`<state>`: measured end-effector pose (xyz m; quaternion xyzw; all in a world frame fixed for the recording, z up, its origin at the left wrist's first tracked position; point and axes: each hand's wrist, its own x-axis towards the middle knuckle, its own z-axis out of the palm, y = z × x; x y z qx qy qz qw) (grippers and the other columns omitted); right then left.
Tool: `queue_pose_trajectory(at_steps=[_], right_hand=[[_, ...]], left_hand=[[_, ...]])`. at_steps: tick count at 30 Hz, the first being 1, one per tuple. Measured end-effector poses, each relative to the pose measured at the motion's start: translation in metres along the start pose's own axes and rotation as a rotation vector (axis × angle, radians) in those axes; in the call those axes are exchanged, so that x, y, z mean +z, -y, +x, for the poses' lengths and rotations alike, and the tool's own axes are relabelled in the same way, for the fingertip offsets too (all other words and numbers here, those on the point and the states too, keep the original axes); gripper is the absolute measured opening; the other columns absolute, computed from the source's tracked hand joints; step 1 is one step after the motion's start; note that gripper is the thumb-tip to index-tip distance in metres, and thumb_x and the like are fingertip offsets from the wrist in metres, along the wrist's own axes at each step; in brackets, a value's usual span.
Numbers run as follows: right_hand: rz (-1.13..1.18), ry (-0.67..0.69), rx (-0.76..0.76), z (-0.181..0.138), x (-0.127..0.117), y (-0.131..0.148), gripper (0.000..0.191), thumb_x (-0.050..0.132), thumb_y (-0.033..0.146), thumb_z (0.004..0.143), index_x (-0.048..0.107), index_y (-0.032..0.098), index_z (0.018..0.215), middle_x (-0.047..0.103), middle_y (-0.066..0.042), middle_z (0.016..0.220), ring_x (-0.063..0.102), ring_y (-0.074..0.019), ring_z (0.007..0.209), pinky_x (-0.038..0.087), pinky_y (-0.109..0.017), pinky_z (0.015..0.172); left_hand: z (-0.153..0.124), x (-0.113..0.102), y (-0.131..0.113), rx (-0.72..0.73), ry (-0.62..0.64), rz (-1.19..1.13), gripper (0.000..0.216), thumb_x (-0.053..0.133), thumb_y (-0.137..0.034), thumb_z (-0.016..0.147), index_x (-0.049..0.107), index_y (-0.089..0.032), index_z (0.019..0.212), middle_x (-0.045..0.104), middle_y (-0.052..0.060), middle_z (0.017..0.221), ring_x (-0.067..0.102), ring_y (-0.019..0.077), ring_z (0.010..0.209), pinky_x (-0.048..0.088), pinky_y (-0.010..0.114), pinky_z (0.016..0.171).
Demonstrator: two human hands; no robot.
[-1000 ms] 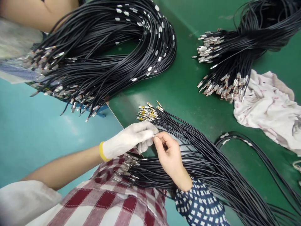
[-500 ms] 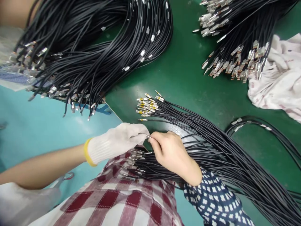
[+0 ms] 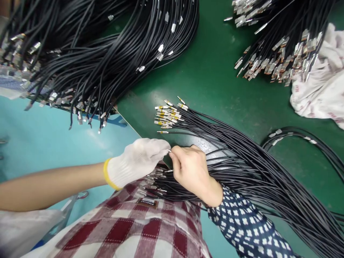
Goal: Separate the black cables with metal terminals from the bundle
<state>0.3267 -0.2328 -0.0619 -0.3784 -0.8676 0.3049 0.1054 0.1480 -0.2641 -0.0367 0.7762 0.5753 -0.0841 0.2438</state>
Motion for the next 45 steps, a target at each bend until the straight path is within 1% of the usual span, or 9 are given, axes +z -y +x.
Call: queue_pose_trajectory(at_steps=[7, 12, 16, 19, 21, 25, 27, 32, 45], right_hand=[[0.009, 0.057, 0.029, 0.003, -0.005, 0.000, 0.026, 0.048, 0.023, 0.097, 0.062, 0.019, 0.075, 0.059, 0.000, 0.058, 0.050, -0.0153, 0.054, 0.033, -0.029, 0.065], [0.322, 0.172, 0.100, -0.004, -0.031, 0.000, 0.028, 0.044, 0.031, 0.103, 0.060, 0.020, 0.083, 0.061, 0.002, 0.065, 0.055, -0.0136, 0.061, 0.036, -0.026, 0.065], [0.552, 0.169, 0.185, -0.015, -0.042, 0.001, 0.032, 0.037, 0.034, 0.106, 0.060, 0.020, 0.088, 0.053, 0.006, 0.057, 0.048, -0.0102, 0.053, 0.037, -0.023, 0.059], [0.608, 0.248, 0.215, -0.021, -0.047, 0.001, 0.037, 0.038, 0.038, 0.105, 0.063, 0.019, 0.084, 0.044, 0.007, 0.055, 0.040, -0.0089, 0.050, 0.033, -0.022, 0.054], [0.613, 0.332, 0.196, -0.026, -0.053, 0.002, 0.036, 0.040, 0.038, 0.105, 0.065, 0.019, 0.085, 0.047, 0.006, 0.060, 0.041, -0.0090, 0.054, 0.033, -0.022, 0.055], [0.663, 0.539, 0.194, -0.041, -0.064, 0.005, 0.032, 0.040, 0.038, 0.105, 0.063, 0.021, 0.091, 0.055, 0.004, 0.066, 0.048, -0.0095, 0.058, 0.036, -0.021, 0.058], [0.638, 0.599, 0.191, -0.048, -0.068, 0.008, 0.031, 0.039, 0.035, 0.105, 0.062, 0.022, 0.089, 0.059, 0.004, 0.067, 0.053, -0.0105, 0.063, 0.038, -0.022, 0.064], [0.492, 0.598, 0.118, -0.059, -0.070, 0.014, 0.027, 0.044, 0.027, 0.103, 0.060, 0.022, 0.083, 0.065, 0.003, 0.077, 0.057, -0.0129, 0.077, 0.037, -0.027, 0.080], [0.561, 0.481, 0.155, -0.065, -0.062, 0.015, 0.033, 0.044, 0.030, 0.103, 0.055, 0.021, 0.073, 0.052, 0.004, 0.061, 0.049, -0.0122, 0.062, 0.036, -0.027, 0.068]], left_hand=[[-0.001, 0.006, 0.002, -0.006, -0.108, -0.091, 0.022, 0.039, -0.014, 0.093, 0.061, -0.017, 0.089, 0.064, 0.005, 0.082, 0.059, 0.0209, 0.068, 0.042, 0.033, 0.064], [0.003, -0.008, 0.005, 0.007, -0.226, -0.599, 0.023, 0.042, -0.025, 0.097, 0.064, -0.021, 0.095, 0.068, 0.000, 0.094, 0.061, 0.0151, 0.083, 0.046, 0.029, 0.081], [0.010, -0.019, -0.005, -0.146, -0.270, -1.131, 0.017, 0.047, -0.028, 0.093, 0.063, -0.022, 0.097, 0.061, -0.004, 0.074, 0.054, 0.0099, 0.061, 0.045, 0.023, 0.060], [0.009, -0.023, -0.009, -0.180, -0.116, -1.291, 0.017, 0.049, -0.030, 0.091, 0.061, -0.020, 0.085, 0.051, -0.006, 0.061, 0.047, 0.0086, 0.054, 0.039, 0.020, 0.051], [0.003, -0.024, -0.007, -0.147, 0.094, -1.258, 0.018, 0.049, -0.028, 0.090, 0.060, -0.019, 0.079, 0.052, -0.005, 0.060, 0.047, 0.0080, 0.055, 0.038, 0.019, 0.051], [-0.014, -0.020, -0.005, -0.129, 0.540, -1.321, 0.012, 0.052, -0.027, 0.086, 0.061, -0.019, 0.085, 0.058, -0.005, 0.063, 0.051, 0.0086, 0.057, 0.040, 0.019, 0.053], [-0.019, -0.015, -0.008, -0.100, 0.663, -1.313, 0.013, 0.057, -0.031, 0.085, 0.062, -0.019, 0.086, 0.061, -0.004, 0.069, 0.055, 0.0100, 0.062, 0.042, 0.020, 0.057], [-0.020, -0.005, -0.016, 0.052, 0.704, -1.164, 0.016, 0.064, -0.033, 0.083, 0.069, -0.019, 0.088, 0.065, -0.002, 0.086, 0.056, 0.0110, 0.078, 0.042, 0.019, 0.068], [-0.002, -0.002, -0.009, 0.049, 0.923, -1.294, 0.009, 0.065, -0.025, 0.077, 0.065, -0.016, 0.076, 0.056, -0.004, 0.072, 0.047, 0.0087, 0.065, 0.036, 0.018, 0.057]])
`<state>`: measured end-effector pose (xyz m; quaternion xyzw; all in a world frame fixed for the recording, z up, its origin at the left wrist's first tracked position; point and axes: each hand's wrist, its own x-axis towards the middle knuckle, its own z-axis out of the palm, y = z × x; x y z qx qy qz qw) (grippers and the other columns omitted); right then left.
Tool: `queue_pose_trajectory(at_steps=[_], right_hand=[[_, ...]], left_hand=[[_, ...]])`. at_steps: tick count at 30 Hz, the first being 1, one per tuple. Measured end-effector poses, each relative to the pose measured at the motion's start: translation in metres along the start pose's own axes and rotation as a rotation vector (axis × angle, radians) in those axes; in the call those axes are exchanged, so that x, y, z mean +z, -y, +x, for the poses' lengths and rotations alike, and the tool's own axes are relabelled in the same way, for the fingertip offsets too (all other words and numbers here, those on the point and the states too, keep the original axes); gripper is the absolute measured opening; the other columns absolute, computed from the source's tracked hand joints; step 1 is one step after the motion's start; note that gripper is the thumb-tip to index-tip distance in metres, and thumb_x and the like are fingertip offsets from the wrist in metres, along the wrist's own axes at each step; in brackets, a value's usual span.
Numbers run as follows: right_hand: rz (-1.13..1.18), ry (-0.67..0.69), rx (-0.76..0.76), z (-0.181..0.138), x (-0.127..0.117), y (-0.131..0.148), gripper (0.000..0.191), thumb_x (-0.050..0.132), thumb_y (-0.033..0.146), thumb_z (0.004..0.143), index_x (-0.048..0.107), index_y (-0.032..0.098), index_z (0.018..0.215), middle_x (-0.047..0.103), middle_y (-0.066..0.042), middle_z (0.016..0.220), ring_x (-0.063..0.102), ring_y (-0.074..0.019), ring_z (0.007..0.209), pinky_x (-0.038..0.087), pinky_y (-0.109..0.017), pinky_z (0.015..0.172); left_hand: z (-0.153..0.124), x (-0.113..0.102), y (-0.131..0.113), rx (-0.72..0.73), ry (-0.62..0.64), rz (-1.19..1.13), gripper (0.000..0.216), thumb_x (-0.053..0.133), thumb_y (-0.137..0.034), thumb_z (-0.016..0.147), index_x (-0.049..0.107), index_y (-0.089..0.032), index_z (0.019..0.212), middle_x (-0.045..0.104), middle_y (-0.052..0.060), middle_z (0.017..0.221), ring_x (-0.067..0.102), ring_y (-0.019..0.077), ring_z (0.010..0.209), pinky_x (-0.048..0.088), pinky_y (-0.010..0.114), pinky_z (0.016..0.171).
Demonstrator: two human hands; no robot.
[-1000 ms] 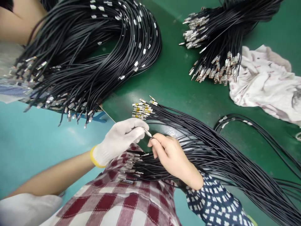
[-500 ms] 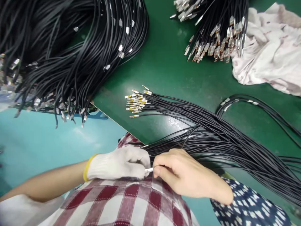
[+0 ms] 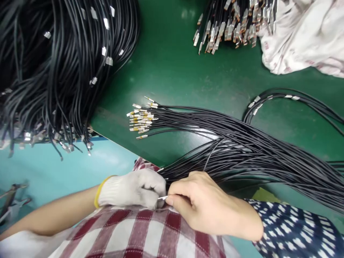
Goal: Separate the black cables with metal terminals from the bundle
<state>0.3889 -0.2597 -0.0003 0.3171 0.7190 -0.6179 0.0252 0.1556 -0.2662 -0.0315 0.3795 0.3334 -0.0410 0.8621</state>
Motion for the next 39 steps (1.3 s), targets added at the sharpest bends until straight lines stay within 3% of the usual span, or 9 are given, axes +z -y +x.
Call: queue_pose_trajectory(at_steps=[12, 16, 26, 29, 31, 33, 36, 39], right_hand=[[0.081, 0.069, 0.033, 0.004, 0.001, -0.002, 0.034, 0.045, 0.028, 0.101, 0.045, 0.021, 0.068, 0.047, 0.006, 0.062, 0.047, -0.0107, 0.064, 0.039, -0.025, 0.074], [0.092, 0.063, 0.024, 0.001, 0.004, -0.001, 0.029, 0.047, 0.024, 0.100, 0.051, 0.021, 0.072, 0.054, 0.004, 0.067, 0.053, -0.0129, 0.071, 0.042, -0.026, 0.079], [0.123, 0.062, 0.052, 0.000, 0.004, 0.001, 0.026, 0.049, 0.022, 0.099, 0.059, 0.021, 0.075, 0.057, 0.002, 0.070, 0.054, -0.0142, 0.073, 0.043, -0.027, 0.077], [0.233, 0.042, 0.088, 0.008, 0.001, -0.001, 0.034, 0.046, 0.025, 0.100, 0.057, 0.019, 0.069, 0.048, 0.005, 0.060, 0.043, -0.0107, 0.058, 0.039, -0.024, 0.061], [0.354, -0.012, 0.114, 0.016, -0.003, -0.004, 0.035, 0.043, 0.028, 0.102, 0.060, 0.019, 0.073, 0.046, 0.005, 0.060, 0.039, -0.0096, 0.054, 0.034, -0.023, 0.053], [0.463, -0.128, 0.110, 0.025, -0.008, -0.006, 0.033, 0.043, 0.035, 0.103, 0.063, 0.018, 0.083, 0.047, 0.004, 0.063, 0.040, -0.0099, 0.056, 0.034, -0.022, 0.052], [0.576, -0.308, 0.034, 0.035, -0.015, -0.007, 0.032, 0.048, 0.043, 0.100, 0.065, 0.017, 0.092, 0.049, 0.003, 0.065, 0.045, -0.0108, 0.060, 0.039, -0.022, 0.055], [0.651, -0.386, -0.028, 0.043, -0.019, -0.006, 0.033, 0.053, 0.046, 0.098, 0.066, 0.017, 0.096, 0.056, 0.002, 0.067, 0.051, -0.0115, 0.060, 0.045, -0.024, 0.058]], left_hand=[[0.005, 0.003, -0.002, -0.032, 0.114, -0.154, 0.032, 0.065, -0.027, 0.077, 0.043, -0.017, 0.056, 0.031, -0.006, 0.059, 0.029, 0.0075, 0.057, 0.026, 0.023, 0.052], [0.005, 0.006, 0.000, -0.020, 0.108, -0.122, 0.035, 0.064, -0.026, 0.078, 0.040, -0.017, 0.054, 0.030, -0.006, 0.059, 0.028, 0.0077, 0.057, 0.024, 0.024, 0.051], [0.007, 0.008, 0.003, -0.075, 0.094, -0.146, 0.030, 0.065, -0.028, 0.077, 0.047, -0.016, 0.056, 0.037, -0.006, 0.059, 0.035, 0.0072, 0.057, 0.031, 0.021, 0.052], [0.005, 0.004, -0.007, -0.116, -0.004, -0.157, 0.022, 0.065, -0.030, 0.077, 0.056, -0.016, 0.064, 0.051, -0.005, 0.061, 0.044, 0.0074, 0.057, 0.035, 0.020, 0.053], [0.004, 0.000, -0.019, -0.121, -0.140, -0.160, 0.018, 0.061, -0.030, 0.081, 0.061, -0.015, 0.070, 0.057, -0.003, 0.063, 0.048, 0.0082, 0.056, 0.037, 0.020, 0.052], [0.003, -0.004, -0.030, -0.015, -0.364, -0.156, 0.018, 0.056, -0.028, 0.084, 0.062, -0.015, 0.073, 0.056, -0.003, 0.060, 0.047, 0.0077, 0.053, 0.036, 0.019, 0.050], [0.005, -0.008, -0.037, 0.277, -0.711, -0.153, 0.016, 0.053, -0.026, 0.087, 0.064, -0.016, 0.083, 0.055, -0.003, 0.062, 0.047, 0.0078, 0.056, 0.039, 0.020, 0.053], [0.011, -0.008, -0.033, 0.377, -0.841, -0.205, 0.021, 0.055, -0.025, 0.085, 0.066, -0.016, 0.101, 0.059, -0.002, 0.070, 0.050, 0.0094, 0.061, 0.043, 0.022, 0.059]])
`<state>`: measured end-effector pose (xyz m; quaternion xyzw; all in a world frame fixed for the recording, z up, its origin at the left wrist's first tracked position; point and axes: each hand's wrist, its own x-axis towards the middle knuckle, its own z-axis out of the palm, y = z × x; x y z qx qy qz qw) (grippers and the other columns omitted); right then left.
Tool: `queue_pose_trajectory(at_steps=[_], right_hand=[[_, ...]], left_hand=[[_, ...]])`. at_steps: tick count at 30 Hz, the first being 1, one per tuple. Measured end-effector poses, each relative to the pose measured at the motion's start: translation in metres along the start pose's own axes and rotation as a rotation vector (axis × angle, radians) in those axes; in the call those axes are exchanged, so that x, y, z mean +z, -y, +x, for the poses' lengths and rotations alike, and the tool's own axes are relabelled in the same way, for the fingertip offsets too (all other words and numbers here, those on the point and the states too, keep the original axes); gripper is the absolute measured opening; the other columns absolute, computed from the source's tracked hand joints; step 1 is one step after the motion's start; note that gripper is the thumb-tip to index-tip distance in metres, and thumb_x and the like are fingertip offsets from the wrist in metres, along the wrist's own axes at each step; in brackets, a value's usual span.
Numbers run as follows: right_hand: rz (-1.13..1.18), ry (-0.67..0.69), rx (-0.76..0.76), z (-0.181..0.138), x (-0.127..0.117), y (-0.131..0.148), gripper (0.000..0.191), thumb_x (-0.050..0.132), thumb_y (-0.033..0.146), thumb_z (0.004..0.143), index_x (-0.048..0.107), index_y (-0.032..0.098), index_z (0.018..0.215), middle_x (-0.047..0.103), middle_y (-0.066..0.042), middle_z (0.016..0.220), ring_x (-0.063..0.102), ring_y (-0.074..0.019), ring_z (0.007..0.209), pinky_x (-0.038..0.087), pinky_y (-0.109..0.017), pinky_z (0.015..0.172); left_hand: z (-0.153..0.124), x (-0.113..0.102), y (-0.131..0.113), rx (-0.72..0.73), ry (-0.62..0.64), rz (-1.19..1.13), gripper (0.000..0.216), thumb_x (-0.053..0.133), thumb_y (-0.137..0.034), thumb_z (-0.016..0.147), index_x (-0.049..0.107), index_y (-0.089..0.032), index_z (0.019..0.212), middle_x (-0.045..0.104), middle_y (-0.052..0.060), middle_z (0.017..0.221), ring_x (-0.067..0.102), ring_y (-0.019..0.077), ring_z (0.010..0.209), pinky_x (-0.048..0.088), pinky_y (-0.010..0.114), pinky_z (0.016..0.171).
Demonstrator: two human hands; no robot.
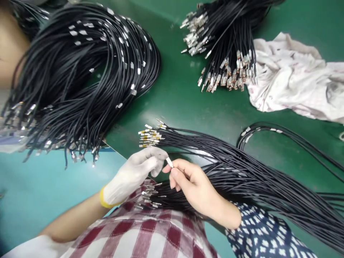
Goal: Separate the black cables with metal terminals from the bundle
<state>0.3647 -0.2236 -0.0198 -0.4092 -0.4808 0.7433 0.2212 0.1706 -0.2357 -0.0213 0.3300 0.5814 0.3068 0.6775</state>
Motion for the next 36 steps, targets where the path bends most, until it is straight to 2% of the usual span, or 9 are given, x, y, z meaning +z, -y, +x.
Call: queue_pose_trajectory(at_steps=[4, 11, 17, 21, 28, 32, 36], right_hand=[[0.014, -0.029, -0.032, 0.007, 0.003, 0.001, 0.030, 0.057, 0.045, 0.096, 0.068, 0.016, 0.098, 0.066, -0.001, 0.069, 0.059, -0.0119, 0.057, 0.051, -0.027, 0.061], [0.007, -0.052, -0.052, 0.013, 0.006, -0.007, 0.026, 0.062, 0.040, 0.094, 0.072, 0.016, 0.098, 0.073, -0.003, 0.072, 0.066, -0.0126, 0.058, 0.056, -0.026, 0.060], [0.066, -0.064, -0.044, 0.016, 0.007, -0.009, 0.023, 0.068, 0.038, 0.090, 0.074, 0.017, 0.097, 0.077, -0.005, 0.079, 0.073, -0.0154, 0.064, 0.062, -0.029, 0.066], [0.091, -0.031, -0.005, 0.019, 0.007, -0.006, 0.023, 0.071, 0.040, 0.087, 0.073, 0.017, 0.091, 0.077, -0.005, 0.078, 0.074, -0.0164, 0.064, 0.063, -0.030, 0.067], [-0.086, 0.005, -0.041, 0.023, 0.005, -0.013, 0.027, 0.062, 0.039, 0.093, 0.070, 0.016, 0.081, 0.074, -0.005, 0.073, 0.069, -0.0139, 0.062, 0.056, -0.024, 0.062], [-0.214, -0.022, -0.106, 0.025, 0.006, -0.021, 0.033, 0.052, 0.036, 0.099, 0.062, 0.018, 0.073, 0.060, 0.003, 0.052, 0.051, -0.0086, 0.044, 0.043, -0.021, 0.050], [-0.322, -0.029, -0.187, 0.026, 0.006, -0.028, 0.030, 0.048, 0.032, 0.101, 0.063, 0.018, 0.079, 0.051, 0.007, 0.047, 0.045, -0.0088, 0.044, 0.040, -0.022, 0.054]], left_hand=[[-0.001, 0.003, 0.008, -0.020, 0.015, -0.002, 0.024, 0.056, -0.024, 0.085, 0.067, -0.017, 0.104, 0.062, 0.000, 0.079, 0.051, 0.0094, 0.064, 0.043, 0.023, 0.059], [-0.006, 0.000, 0.012, 0.029, 0.038, -0.028, 0.023, 0.059, -0.033, 0.089, 0.067, -0.019, 0.105, 0.063, 0.000, 0.084, 0.049, 0.0084, 0.065, 0.042, 0.021, 0.060], [-0.006, 0.002, 0.011, -0.002, -0.004, -0.013, 0.023, 0.058, -0.029, 0.090, 0.069, -0.020, 0.108, 0.069, 0.003, 0.094, 0.054, 0.0093, 0.069, 0.043, 0.021, 0.060], [-0.003, 0.006, 0.009, 0.093, -0.057, -0.019, 0.018, 0.062, -0.024, 0.086, 0.073, -0.019, 0.099, 0.071, 0.003, 0.098, 0.061, 0.0123, 0.083, 0.047, 0.021, 0.070], [0.003, 0.016, 0.008, 0.097, -0.167, -0.132, 0.018, 0.069, -0.030, 0.082, 0.074, -0.014, 0.087, 0.070, 0.004, 0.082, 0.057, 0.0101, 0.066, 0.043, 0.020, 0.055], [0.005, 0.017, 0.009, 0.089, -0.200, -0.145, 0.018, 0.069, -0.030, 0.082, 0.075, -0.015, 0.088, 0.067, 0.002, 0.077, 0.054, 0.0083, 0.063, 0.039, 0.018, 0.052], [0.006, 0.019, 0.008, 0.070, -0.223, -0.171, 0.018, 0.070, -0.029, 0.080, 0.075, -0.014, 0.089, 0.063, 0.000, 0.069, 0.049, 0.0061, 0.057, 0.036, 0.018, 0.049]])
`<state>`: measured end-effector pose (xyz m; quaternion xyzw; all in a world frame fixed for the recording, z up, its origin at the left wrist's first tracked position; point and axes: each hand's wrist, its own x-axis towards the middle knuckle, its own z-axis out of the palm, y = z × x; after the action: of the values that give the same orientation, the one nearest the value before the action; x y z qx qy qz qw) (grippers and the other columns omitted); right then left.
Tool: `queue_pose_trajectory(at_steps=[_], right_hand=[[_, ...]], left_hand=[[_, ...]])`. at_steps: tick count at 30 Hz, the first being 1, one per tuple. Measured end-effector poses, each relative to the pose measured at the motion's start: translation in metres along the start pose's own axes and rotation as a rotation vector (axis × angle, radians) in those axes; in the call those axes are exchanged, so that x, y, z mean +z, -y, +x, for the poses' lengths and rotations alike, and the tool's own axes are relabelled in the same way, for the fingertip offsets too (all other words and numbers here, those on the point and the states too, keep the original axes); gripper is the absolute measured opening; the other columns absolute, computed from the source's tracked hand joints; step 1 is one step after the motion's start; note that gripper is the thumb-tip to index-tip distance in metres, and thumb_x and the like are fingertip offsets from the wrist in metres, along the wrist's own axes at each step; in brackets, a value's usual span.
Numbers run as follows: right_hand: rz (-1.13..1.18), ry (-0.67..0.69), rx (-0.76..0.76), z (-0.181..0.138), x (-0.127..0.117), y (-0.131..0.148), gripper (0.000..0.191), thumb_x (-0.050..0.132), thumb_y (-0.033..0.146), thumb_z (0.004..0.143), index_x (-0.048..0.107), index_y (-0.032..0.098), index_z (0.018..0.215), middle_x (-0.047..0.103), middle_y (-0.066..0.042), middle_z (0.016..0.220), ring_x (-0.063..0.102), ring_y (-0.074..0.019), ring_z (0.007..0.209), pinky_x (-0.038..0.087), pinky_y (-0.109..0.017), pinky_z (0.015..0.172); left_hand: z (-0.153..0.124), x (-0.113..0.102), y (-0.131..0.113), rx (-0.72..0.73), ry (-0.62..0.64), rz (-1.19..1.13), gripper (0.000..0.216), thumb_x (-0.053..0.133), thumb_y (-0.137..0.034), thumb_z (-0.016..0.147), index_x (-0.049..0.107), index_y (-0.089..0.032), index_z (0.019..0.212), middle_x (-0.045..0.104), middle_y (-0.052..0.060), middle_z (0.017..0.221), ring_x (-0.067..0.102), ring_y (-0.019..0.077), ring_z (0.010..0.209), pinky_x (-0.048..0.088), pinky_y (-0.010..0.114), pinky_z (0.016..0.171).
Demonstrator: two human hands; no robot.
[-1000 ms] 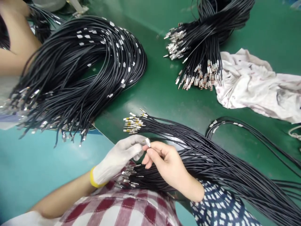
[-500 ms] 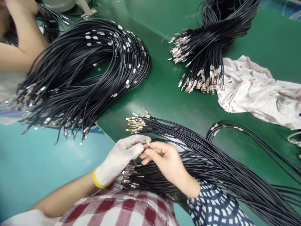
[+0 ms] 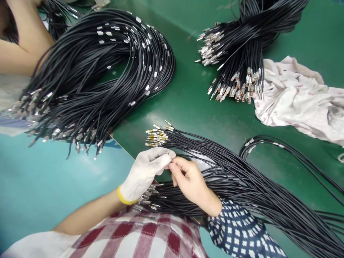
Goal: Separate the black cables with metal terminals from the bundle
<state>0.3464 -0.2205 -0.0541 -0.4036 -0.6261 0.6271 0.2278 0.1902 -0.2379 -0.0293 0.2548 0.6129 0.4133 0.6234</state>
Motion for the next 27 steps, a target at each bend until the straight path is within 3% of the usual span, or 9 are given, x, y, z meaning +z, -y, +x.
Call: queue_pose_trajectory(at_steps=[5, 13, 27], right_hand=[[0.015, -0.003, -0.009, 0.000, 0.003, -0.007, 0.031, 0.046, 0.031, 0.101, 0.062, 0.018, 0.078, 0.051, 0.006, 0.048, 0.047, -0.0099, 0.046, 0.039, -0.023, 0.054], [0.089, -0.054, -0.011, 0.001, 0.006, -0.007, 0.029, 0.046, 0.030, 0.100, 0.059, 0.018, 0.077, 0.046, 0.007, 0.047, 0.042, -0.0094, 0.043, 0.036, -0.023, 0.050], [0.268, -0.085, 0.081, 0.004, 0.012, -0.006, 0.039, 0.049, 0.050, 0.097, 0.055, 0.019, 0.075, 0.036, 0.008, 0.049, 0.032, -0.0093, 0.043, 0.028, -0.023, 0.043]], left_hand=[[0.000, 0.002, 0.000, -0.015, 0.011, 0.013, 0.016, 0.068, -0.029, 0.081, 0.073, -0.014, 0.081, 0.057, -0.003, 0.061, 0.044, 0.0046, 0.051, 0.033, 0.017, 0.046], [0.000, 0.005, 0.002, -0.098, -0.005, -0.025, 0.021, 0.068, -0.033, 0.080, 0.074, -0.013, 0.084, 0.055, -0.002, 0.061, 0.041, 0.0047, 0.048, 0.029, 0.018, 0.043], [0.004, 0.008, 0.007, -0.130, -0.014, -0.093, 0.022, 0.068, -0.034, 0.081, 0.072, -0.013, 0.084, 0.050, -0.004, 0.055, 0.038, 0.0044, 0.042, 0.026, 0.018, 0.039]])
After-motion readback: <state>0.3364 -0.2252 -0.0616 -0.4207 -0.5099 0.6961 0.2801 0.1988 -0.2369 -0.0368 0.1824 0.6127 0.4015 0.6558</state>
